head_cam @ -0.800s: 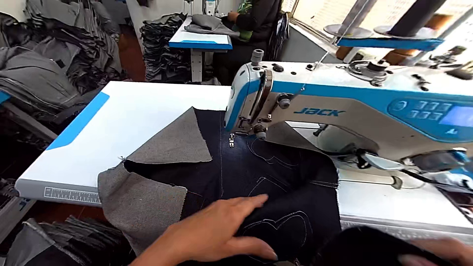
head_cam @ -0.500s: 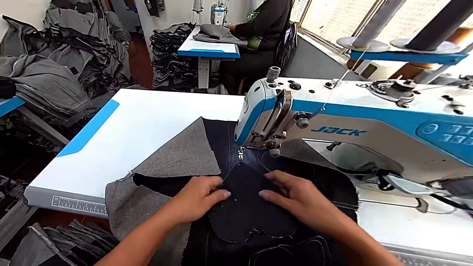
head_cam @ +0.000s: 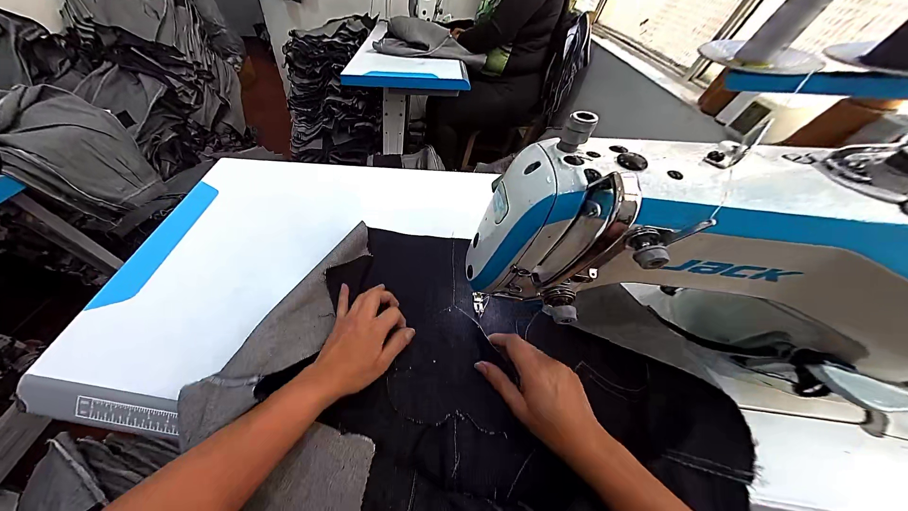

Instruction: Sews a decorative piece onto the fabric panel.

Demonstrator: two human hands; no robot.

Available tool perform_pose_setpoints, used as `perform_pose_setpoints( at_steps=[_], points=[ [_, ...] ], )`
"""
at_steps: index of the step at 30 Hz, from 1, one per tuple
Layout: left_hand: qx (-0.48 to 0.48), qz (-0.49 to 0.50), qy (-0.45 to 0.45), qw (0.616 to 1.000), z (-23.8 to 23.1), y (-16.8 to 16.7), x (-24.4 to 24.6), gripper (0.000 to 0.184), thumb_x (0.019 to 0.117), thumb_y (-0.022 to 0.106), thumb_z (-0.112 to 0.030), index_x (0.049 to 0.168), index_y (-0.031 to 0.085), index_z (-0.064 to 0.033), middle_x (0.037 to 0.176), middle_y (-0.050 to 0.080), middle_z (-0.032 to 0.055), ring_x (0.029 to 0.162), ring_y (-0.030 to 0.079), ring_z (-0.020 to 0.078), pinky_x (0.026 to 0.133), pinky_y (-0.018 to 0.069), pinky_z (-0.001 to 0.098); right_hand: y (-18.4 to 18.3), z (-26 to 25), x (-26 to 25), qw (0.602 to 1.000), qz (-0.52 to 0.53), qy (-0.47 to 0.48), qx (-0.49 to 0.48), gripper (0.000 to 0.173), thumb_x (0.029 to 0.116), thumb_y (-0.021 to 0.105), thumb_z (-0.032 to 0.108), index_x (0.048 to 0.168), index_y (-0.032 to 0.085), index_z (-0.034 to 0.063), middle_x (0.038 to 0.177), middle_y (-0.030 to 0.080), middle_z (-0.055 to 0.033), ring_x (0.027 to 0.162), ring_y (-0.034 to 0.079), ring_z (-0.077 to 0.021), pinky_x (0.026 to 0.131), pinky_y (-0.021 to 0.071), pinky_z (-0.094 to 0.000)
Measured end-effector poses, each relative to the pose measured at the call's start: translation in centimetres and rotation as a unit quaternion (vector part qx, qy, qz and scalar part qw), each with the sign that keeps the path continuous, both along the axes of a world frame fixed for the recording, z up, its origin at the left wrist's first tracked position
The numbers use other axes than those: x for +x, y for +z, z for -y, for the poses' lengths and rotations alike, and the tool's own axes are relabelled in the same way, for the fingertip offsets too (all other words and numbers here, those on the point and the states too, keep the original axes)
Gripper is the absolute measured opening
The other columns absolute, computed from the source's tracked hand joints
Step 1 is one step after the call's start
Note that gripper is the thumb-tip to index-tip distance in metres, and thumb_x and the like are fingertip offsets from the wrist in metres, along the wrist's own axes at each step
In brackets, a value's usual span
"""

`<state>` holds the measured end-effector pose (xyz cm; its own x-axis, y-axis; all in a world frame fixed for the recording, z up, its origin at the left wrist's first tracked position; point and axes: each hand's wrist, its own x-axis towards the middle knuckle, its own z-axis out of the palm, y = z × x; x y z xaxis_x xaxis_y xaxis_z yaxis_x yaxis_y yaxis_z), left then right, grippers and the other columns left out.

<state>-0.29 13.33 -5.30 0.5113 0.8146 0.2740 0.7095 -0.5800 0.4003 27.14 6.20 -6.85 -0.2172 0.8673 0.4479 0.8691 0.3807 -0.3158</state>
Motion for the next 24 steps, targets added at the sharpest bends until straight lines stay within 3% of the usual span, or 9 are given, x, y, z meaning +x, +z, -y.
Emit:
perform_pose_setpoints(
  at_steps=[3,7,8,10,12,14,17,20,24],
  points=[
    [-0.008,0.004,-0.001,1.000,2.0,-0.1,-0.5,0.060,0.1026,0.036,-0.062,0.095,0.071,-0.0146,0.134,0.062,0.0080,0.149,0.037,0.0337,0.116,0.0083,0.0784,-0.6,1.9,-0.5,0.999,-0.024,-0.013,0.030,0.046,0.0961,0.054,0.036,0.124,0.064,0.0016,0.075,0.064,-0.0059,0.053,0.058,-0.0203,0.046,0.0493,-0.0376],
    [-0.004,-0.011,0.036,0.999,2.8,0.9,0.5,0.041,0.0936,0.064,-0.053,0.087,0.073,-0.0135,0.129,0.063,0.0133,0.147,0.036,0.0415,0.114,0.0094,0.0795,0.1,1.7,0.6,0.997,-0.057,0.042,-0.030,0.044,0.0907,0.055,0.028,0.127,0.063,0.0055,0.073,0.059,0.0002,0.052,0.052,-0.0098,0.048,0.0474,-0.0274],
    [-0.010,-0.028,0.054,0.998,3.3,1.7,1.1,0.037,0.0929,0.068,-0.048,0.087,0.074,-0.0125,0.129,0.063,0.0152,0.146,0.036,0.0432,0.115,0.0119,0.0780,0.4,1.4,1.0,0.995,-0.059,0.062,-0.051,0.042,0.0904,0.056,0.029,0.127,0.064,0.0082,0.073,0.058,0.0018,0.053,0.052,-0.0074,0.049,0.0475,-0.0250],
    [-0.019,-0.051,0.081,0.995,4.2,2.8,2.3,0.033,0.0923,0.070,-0.044,0.089,0.076,-0.0126,0.126,0.063,0.0155,0.139,0.044,0.0419,0.113,0.0263,0.0695,0.6,0.9,1.5,0.991,-0.063,0.100,-0.066,0.034,0.0913,0.058,0.029,0.118,0.068,0.0108,0.074,0.057,0.0033,0.056,0.051,-0.0046,0.051,0.0455,-0.0207],
    [-0.008,-0.032,0.095,0.995,4.7,2.3,3.1,0.033,0.0918,0.072,-0.043,0.091,0.075,-0.0103,0.115,0.064,0.0155,0.121,0.053,0.0402,0.097,0.0398,0.0602,0.6,0.8,1.7,0.989,-0.070,0.121,-0.058,0.026,0.0926,0.060,0.029,0.109,0.071,0.0117,0.074,0.057,0.0044,0.057,0.049,-0.0018,0.051,0.0431,-0.0167],
    [0.025,-0.015,0.108,0.994,4.7,0.7,3.3,0.041,0.0929,0.069,-0.048,0.098,0.071,-0.0070,0.110,0.064,0.0171,0.110,0.059,0.0409,0.086,0.0453,0.0575,0.4,0.8,1.8,0.986,-0.094,0.125,-0.052,0.020,0.0916,0.063,0.027,0.101,0.072,0.0124,0.074,0.057,0.0059,0.055,0.046,0.0015,0.050,0.0405,-0.0130],
    [0.050,-0.010,0.117,0.992,4.6,-0.1,3.2,0.044,0.0935,0.066,-0.051,0.096,0.070,-0.0069,0.107,0.064,0.0167,0.105,0.060,0.0396,0.082,0.0455,0.0558,0.2,1.0,1.8,0.985,-0.134,0.098,-0.043,0.016,0.0888,0.065,0.025,0.095,0.072,0.0125,0.072,0.058,0.0070,0.053,0.045,0.0038,0.048,0.0401,-0.0117],
    [0.045,-0.002,0.115,0.992,4.7,0.1,3.3,0.036,0.0931,0.070,-0.044,0.089,0.071,-0.0076,0.104,0.064,0.0158,0.102,0.059,0.0389,0.082,0.0439,0.0557,0.2,1.2,1.5,0.986,-0.147,0.068,-0.028,0.015,0.0879,0.065,0.023,0.095,0.073,0.0110,0.073,0.058,0.0057,0.053,0.047,0.0031,0.047,0.0424,-0.0127],
    [0.004,0.015,0.126,0.992,4.0,0.5,3.2,0.032,0.0938,0.072,-0.037,0.089,0.073,-0.0059,0.102,0.065,0.0156,0.102,0.059,0.0382,0.084,0.0418,0.0573,0.0,1.0,1.6,0.987,-0.143,0.069,-0.034,0.018,0.0892,0.068,0.027,0.095,0.074,0.0114,0.074,0.059,0.0054,0.053,0.049,0.0028,0.047,0.0440,-0.0131]
  ],
)
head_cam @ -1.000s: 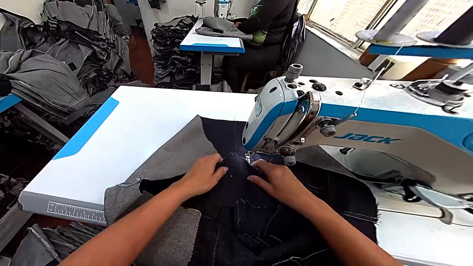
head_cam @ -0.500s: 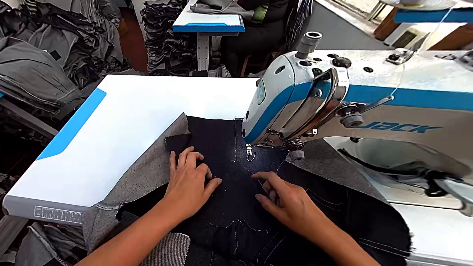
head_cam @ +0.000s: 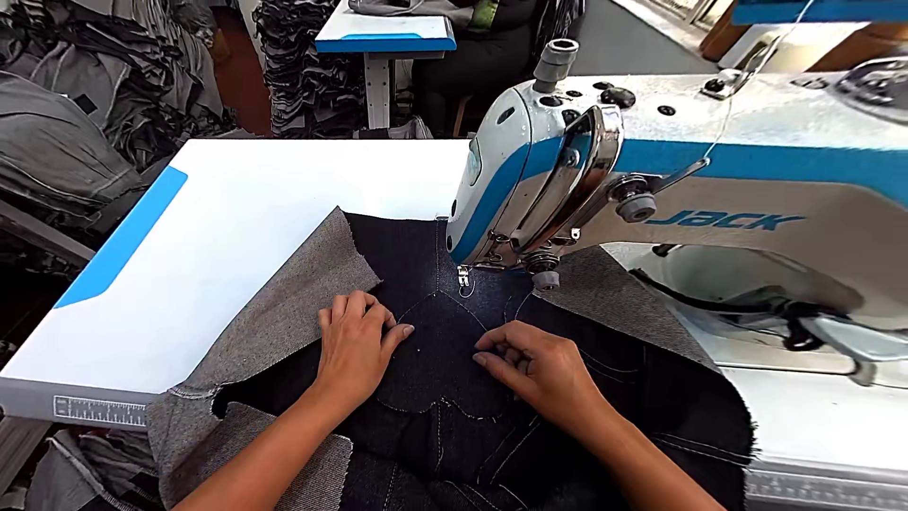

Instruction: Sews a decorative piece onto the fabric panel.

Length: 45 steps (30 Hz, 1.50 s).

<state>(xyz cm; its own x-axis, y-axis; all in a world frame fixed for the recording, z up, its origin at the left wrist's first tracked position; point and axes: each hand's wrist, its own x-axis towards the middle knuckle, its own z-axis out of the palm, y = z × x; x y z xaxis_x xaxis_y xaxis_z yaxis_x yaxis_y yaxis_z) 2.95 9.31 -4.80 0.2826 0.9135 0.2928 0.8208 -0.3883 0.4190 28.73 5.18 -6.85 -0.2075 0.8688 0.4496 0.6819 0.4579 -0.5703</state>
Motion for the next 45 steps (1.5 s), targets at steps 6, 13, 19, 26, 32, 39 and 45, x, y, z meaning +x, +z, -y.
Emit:
perform_pose_setpoints(
  at_steps=[6,13,19,26,32,39,45],
  points=[
    [0.005,0.037,-0.008,0.999,-0.6,-0.8,-0.7,0.030,0.0909,0.073,-0.042,0.085,0.074,-0.0118,0.102,0.066,0.0098,0.103,0.058,0.0332,0.087,0.0388,0.0555,1.0,0.3,0.2,0.998,0.004,0.021,-0.061,0.015,0.0875,0.070,0.025,0.094,0.075,0.0136,0.075,0.062,0.0064,0.052,0.053,0.0031,0.046,0.0475,-0.0145],
    [0.002,0.042,-0.004,0.999,-0.6,-0.9,-0.6,0.030,0.0903,0.073,-0.042,0.083,0.074,-0.0127,0.100,0.066,0.0087,0.102,0.057,0.0317,0.087,0.0379,0.0545,5.9,1.2,3.1,0.994,0.066,-0.062,0.062,0.025,0.0951,0.062,0.028,0.103,0.075,0.0085,0.095,0.069,-0.0023,0.074,0.063,-0.0086,0.062,0.0531,-0.0279],
    [0.000,0.039,-0.001,0.999,-0.7,-0.7,-0.5,0.032,0.0916,0.072,-0.042,0.084,0.074,-0.0106,0.101,0.066,0.0108,0.103,0.057,0.0333,0.089,0.0376,0.0554,-0.5,0.8,2.2,0.993,0.092,0.064,0.043,0.040,0.1016,0.055,0.039,0.124,0.072,0.0104,0.137,0.066,-0.0083,0.135,0.057,-0.0245,0.111,0.0485,-0.0416],
    [-0.004,0.030,-0.002,1.000,-0.7,-0.6,-0.5,0.033,0.0947,0.070,-0.041,0.086,0.074,-0.0096,0.104,0.066,0.0122,0.105,0.057,0.0344,0.091,0.0374,0.0566,1.2,0.1,1.1,0.997,0.055,-0.023,-0.040,0.033,0.0931,0.070,0.032,0.111,0.072,0.0044,0.135,0.063,-0.0148,0.120,0.063,-0.0298,0.096,0.0535,-0.0469],
    [0.002,0.023,0.002,1.000,-0.7,-0.7,-0.5,0.035,0.0952,0.068,-0.044,0.086,0.073,-0.0097,0.103,0.065,0.0118,0.105,0.057,0.0346,0.090,0.0381,0.0568,1.9,-1.0,0.3,0.993,0.104,-0.023,-0.047,0.018,0.0910,0.073,0.017,0.081,0.067,0.0039,0.114,0.060,-0.0178,0.107,0.058,-0.0371,0.087,0.0507,-0.0502],
    [0.013,0.028,0.005,1.000,-0.6,-0.7,-0.5,0.036,0.0945,0.069,-0.044,0.084,0.073,-0.0090,0.100,0.066,0.0117,0.102,0.059,0.0341,0.088,0.0395,0.0556,2.0,-1.7,0.7,0.992,0.124,-0.009,-0.027,0.017,0.0923,0.070,0.018,0.084,0.067,0.0040,0.103,0.061,-0.0137,0.100,0.059,-0.0334,0.082,0.0506,-0.0462],
    [0.028,0.031,0.005,0.999,-0.6,-0.8,-0.5,0.036,0.0923,0.072,-0.043,0.083,0.072,-0.0082,0.097,0.066,0.0122,0.100,0.059,0.0345,0.086,0.0407,0.0549,1.6,-1.6,0.8,0.995,0.098,-0.013,-0.024,0.019,0.0910,0.071,0.022,0.082,0.067,0.0049,0.102,0.061,-0.0127,0.099,0.059,-0.0328,0.081,0.0497,-0.0472]
  ],
)
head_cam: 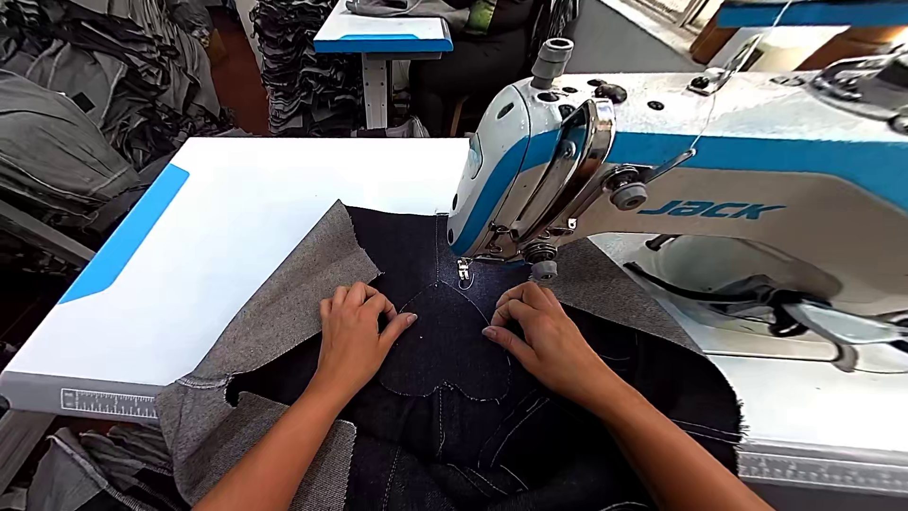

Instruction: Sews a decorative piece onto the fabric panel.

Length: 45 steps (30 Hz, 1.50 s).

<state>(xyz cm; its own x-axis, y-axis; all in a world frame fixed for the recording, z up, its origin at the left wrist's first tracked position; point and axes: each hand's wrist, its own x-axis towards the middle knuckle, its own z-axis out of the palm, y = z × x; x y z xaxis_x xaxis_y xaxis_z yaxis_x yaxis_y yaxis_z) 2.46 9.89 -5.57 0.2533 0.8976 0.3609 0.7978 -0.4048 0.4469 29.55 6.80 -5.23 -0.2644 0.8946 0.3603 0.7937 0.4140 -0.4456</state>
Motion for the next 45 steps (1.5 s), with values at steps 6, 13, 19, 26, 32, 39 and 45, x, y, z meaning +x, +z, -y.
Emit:
perform_pose_setpoints(
  at_steps=[6,13,19,26,32,39,45],
  points=[
    [0.092,-0.039,-0.008,0.995,0.1,-0.4,0.4,0.033,0.0920,0.073,-0.039,0.097,0.071,-0.0069,0.099,0.066,0.0142,0.097,0.063,0.0366,0.081,0.0463,0.0541,-0.2,-0.1,0.2,1.000,-0.010,-0.002,-0.002,0.019,0.0905,0.072,0.024,0.083,0.068,0.0061,0.104,0.061,-0.0123,0.100,0.059,-0.0322,0.082,0.0490,-0.0470],
    [0.142,-0.055,-0.115,0.982,2.0,1.9,2.6,0.020,0.0971,0.066,-0.025,0.103,0.075,-0.0085,0.111,0.070,0.0127,0.112,0.064,0.0346,0.094,0.0499,0.0540,0.2,0.0,-0.2,0.999,-0.021,-0.015,-0.034,0.018,0.0908,0.073,0.020,0.081,0.069,0.0056,0.106,0.061,-0.0127,0.102,0.057,-0.0330,0.083,0.0480,-0.0489],
    [-0.015,-0.122,-0.236,0.964,2.3,0.2,4.2,0.061,0.1041,0.046,-0.053,0.148,0.053,-0.0104,0.157,0.048,0.0103,0.151,0.037,0.0278,0.122,0.0269,0.0566,0.1,0.0,-0.1,0.999,-0.025,-0.016,-0.039,0.017,0.0895,0.072,0.020,0.080,0.069,0.0054,0.107,0.061,-0.0131,0.104,0.057,-0.0337,0.084,0.0477,-0.0500],
    [-0.023,-0.192,-0.254,0.948,1.8,0.1,2.9,0.070,0.1067,0.029,-0.057,0.161,0.035,-0.0126,0.169,0.028,0.0073,0.158,0.018,0.0249,0.124,0.0089,0.0628,0.2,0.0,-0.2,0.996,-0.051,-0.029,-0.060,0.019,0.0903,0.072,0.021,0.080,0.069,0.0051,0.110,0.060,-0.0130,0.106,0.056,-0.0327,0.085,0.0464,-0.0503],
    [-0.025,-0.205,-0.232,0.951,2.0,0.1,3.2,0.072,0.1057,0.030,-0.060,0.161,0.035,-0.0140,0.169,0.027,0.0103,0.158,0.018,0.0280,0.125,0.0112,0.0616,0.0,0.0,-0.4,0.997,-0.049,-0.034,-0.052,0.020,0.0905,0.070,0.022,0.080,0.069,0.0053,0.108,0.060,-0.0128,0.105,0.056,-0.0330,0.085,0.0466,-0.0503],
    [0.011,-0.211,-0.199,0.957,2.3,-0.3,3.1,0.077,0.1053,0.026,-0.062,0.159,0.036,-0.0089,0.168,0.028,0.0145,0.157,0.021,0.0282,0.124,0.0095,0.0645,-0.2,-0.1,-0.8,0.997,-0.043,-0.050,-0.037,0.020,0.0927,0.070,0.020,0.080,0.067,0.0044,0.106,0.060,-0.0126,0.103,0.056,-0.0325,0.084,0.0467,-0.0493],
    [0.026,-0.225,-0.170,0.959,2.8,-0.4,3.3,0.077,0.1064,0.026,-0.058,0.157,0.038,-0.0010,0.167,0.030,0.0147,0.157,0.023,0.0272,0.121,0.0081,0.0686,-0.5,-0.1,-1.8,0.998,-0.011,-0.059,-0.011,0.021,0.0954,0.069,0.018,0.082,0.066,0.0016,0.106,0.060,-0.0163,0.104,0.057,-0.0382,0.084,0.0487,-0.0540]
  ],
)
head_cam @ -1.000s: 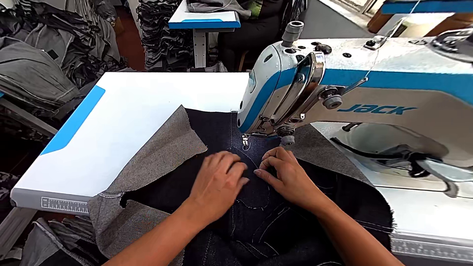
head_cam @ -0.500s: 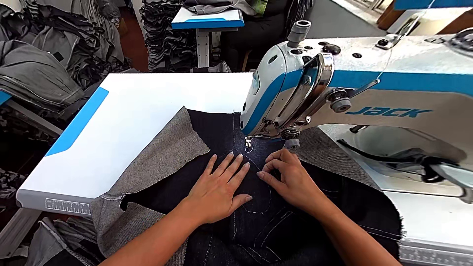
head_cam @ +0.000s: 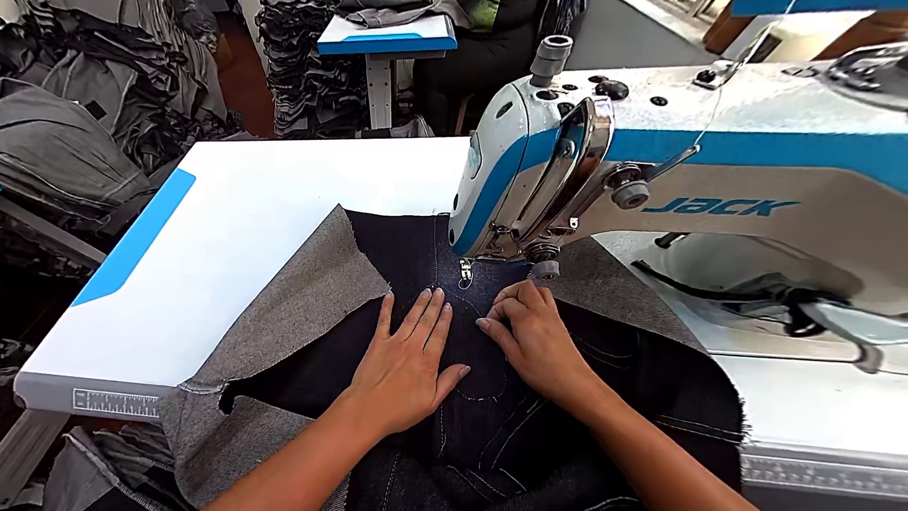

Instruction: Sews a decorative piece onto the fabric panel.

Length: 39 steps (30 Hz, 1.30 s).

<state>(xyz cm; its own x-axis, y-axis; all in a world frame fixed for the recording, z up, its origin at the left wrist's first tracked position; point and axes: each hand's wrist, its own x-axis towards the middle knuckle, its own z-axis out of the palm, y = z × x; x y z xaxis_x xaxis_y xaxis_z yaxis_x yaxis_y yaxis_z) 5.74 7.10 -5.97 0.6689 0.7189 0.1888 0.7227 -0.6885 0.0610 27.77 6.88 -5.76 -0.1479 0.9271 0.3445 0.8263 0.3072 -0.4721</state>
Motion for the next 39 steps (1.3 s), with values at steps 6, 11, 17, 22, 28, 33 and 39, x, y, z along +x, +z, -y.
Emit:
perform_pose_setpoints(
  at_steps=[6,11,17,22,28,33,39],
  points=[
    [-0.045,0.015,0.006,0.999,0.0,0.2,-0.3,0.081,0.1035,0.028,-0.065,0.160,0.033,-0.0069,0.169,0.027,0.0127,0.157,0.021,0.0294,0.118,0.0076,0.0750,0.2,-0.1,0.4,1.000,0.011,0.020,-0.003,0.021,0.0954,0.068,0.018,0.083,0.065,0.0017,0.107,0.060,-0.0162,0.105,0.058,-0.0379,0.085,0.0496,-0.0532],
    [-0.079,0.034,-0.044,0.995,-1.4,0.5,-2.2,0.066,0.1084,0.027,-0.052,0.160,0.037,-0.0117,0.168,0.031,0.0076,0.157,0.024,0.0266,0.120,0.0104,0.0720,0.5,-0.1,0.8,0.999,0.003,0.038,-0.006,0.021,0.0950,0.068,0.020,0.084,0.067,0.0020,0.108,0.061,-0.0161,0.105,0.057,-0.0365,0.086,0.0481,-0.0506],
    [-0.041,0.108,0.094,0.989,-1.7,0.8,-3.9,0.079,0.0932,0.058,-0.064,0.134,0.059,0.0040,0.145,0.054,0.0229,0.139,0.049,0.0399,0.114,0.0381,0.0570,0.0,-0.2,0.8,0.999,-0.008,0.043,0.014,0.022,0.0949,0.068,0.019,0.080,0.065,0.0026,0.106,0.060,-0.0164,0.102,0.057,-0.0365,0.084,0.0478,-0.0507],
    [-0.044,0.158,0.177,0.970,-0.7,1.1,-3.8,0.049,0.0952,0.070,-0.042,0.099,0.067,0.0065,0.119,0.062,0.0258,0.115,0.059,0.0453,0.095,0.0500,0.0572,0.0,-0.1,0.7,0.999,-0.009,0.037,0.012,0.022,0.0949,0.069,0.018,0.080,0.065,0.0018,0.107,0.060,-0.0168,0.102,0.057,-0.0366,0.084,0.0477,-0.0508],
    [-0.055,0.178,0.175,0.967,-1.8,0.9,-4.4,0.037,0.0971,0.069,-0.035,0.089,0.068,0.0005,0.109,0.062,0.0211,0.108,0.058,0.0420,0.089,0.0493,0.0563,0.0,-0.1,0.7,0.999,-0.009,0.034,0.003,0.022,0.0952,0.069,0.019,0.081,0.065,0.0024,0.106,0.060,-0.0164,0.102,0.057,-0.0366,0.085,0.0473,-0.0508],
    [-0.049,0.185,0.164,0.968,-1.9,0.8,-4.6,0.034,0.0956,0.071,-0.035,0.093,0.069,-0.0011,0.112,0.062,0.0200,0.110,0.058,0.0410,0.090,0.0490,0.0558,0.1,-0.1,0.7,0.999,-0.012,0.033,0.000,0.021,0.0946,0.070,0.018,0.081,0.065,0.0025,0.107,0.060,-0.0165,0.103,0.056,-0.0370,0.084,0.0474,-0.0511],
    [-0.063,0.181,0.070,0.979,-0.8,2.8,-1.1,0.027,0.0996,0.064,-0.015,0.121,0.067,0.0007,0.140,0.058,0.0216,0.138,0.048,0.0416,0.113,0.0409,0.0556,0.1,-0.1,0.6,0.999,-0.007,0.035,0.007,0.021,0.0938,0.069,0.020,0.081,0.066,0.0034,0.107,0.060,-0.0155,0.102,0.057,-0.0356,0.085,0.0473,-0.0502]
  ],
)
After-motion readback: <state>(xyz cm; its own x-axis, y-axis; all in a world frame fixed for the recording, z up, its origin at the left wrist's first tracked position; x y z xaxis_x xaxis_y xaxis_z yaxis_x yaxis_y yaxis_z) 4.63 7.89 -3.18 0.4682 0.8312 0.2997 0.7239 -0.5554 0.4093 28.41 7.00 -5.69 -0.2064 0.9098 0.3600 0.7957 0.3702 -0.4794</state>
